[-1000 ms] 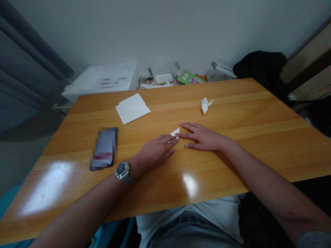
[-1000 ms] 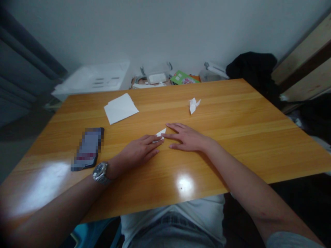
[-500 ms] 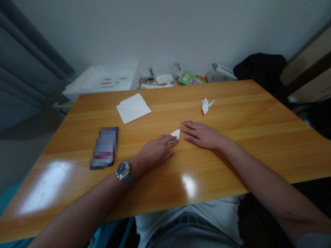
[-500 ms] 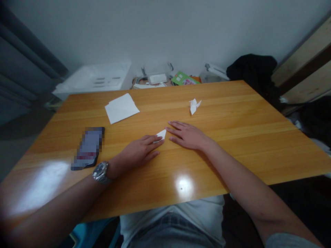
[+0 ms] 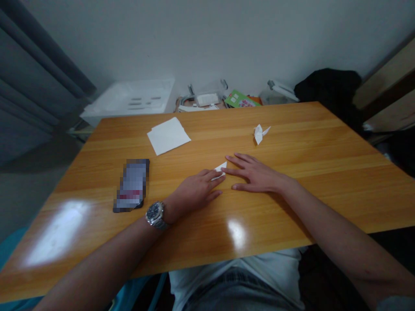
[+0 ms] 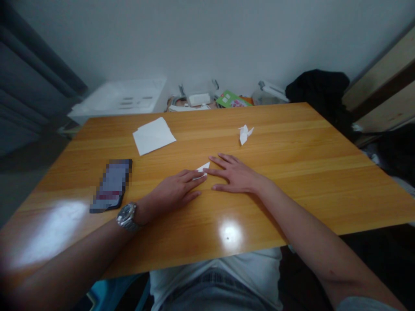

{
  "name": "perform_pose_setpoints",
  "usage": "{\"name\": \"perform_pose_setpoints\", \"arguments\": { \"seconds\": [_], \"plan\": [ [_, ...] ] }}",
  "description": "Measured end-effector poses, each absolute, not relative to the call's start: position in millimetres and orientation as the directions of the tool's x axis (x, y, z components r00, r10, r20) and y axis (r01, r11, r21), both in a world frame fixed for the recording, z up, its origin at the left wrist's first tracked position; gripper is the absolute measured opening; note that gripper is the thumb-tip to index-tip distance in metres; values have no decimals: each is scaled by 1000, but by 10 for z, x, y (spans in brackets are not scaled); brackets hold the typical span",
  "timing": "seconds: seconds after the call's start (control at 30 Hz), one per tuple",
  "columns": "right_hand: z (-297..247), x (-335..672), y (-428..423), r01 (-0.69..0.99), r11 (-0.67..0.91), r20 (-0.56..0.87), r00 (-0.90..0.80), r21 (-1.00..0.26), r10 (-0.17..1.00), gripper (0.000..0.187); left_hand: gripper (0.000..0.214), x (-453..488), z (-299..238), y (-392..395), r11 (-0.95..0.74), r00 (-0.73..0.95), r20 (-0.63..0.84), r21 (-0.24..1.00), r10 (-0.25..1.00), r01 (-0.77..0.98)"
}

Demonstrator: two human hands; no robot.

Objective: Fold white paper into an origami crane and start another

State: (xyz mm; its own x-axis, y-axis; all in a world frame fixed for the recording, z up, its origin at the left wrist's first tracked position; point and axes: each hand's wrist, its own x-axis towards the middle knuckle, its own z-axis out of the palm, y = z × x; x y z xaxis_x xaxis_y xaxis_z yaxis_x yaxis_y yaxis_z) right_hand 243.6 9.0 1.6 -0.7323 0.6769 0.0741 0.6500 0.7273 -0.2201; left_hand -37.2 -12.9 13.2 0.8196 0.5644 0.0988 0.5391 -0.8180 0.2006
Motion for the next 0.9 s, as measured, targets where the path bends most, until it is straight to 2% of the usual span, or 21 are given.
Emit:
{"name": "perform_pose_setpoints", "arguments": {
  "seconds": [0.2,0.53,0.9],
  "plan": [
    [-34,2437,137,695,684,78,-687,-220,723,58,47,-382,130,-126,-822,826,94,204,556,531],
    [-63,2373,190,724,642,161,-622,-254,766,52,49,-413,74,-116,-800,800,92,178,593,573],
    [14,2374,155,716,666,127,-655,-209,745,57,43,-437,52,-70,-805,795,142,178,590,566]
  ]
}}
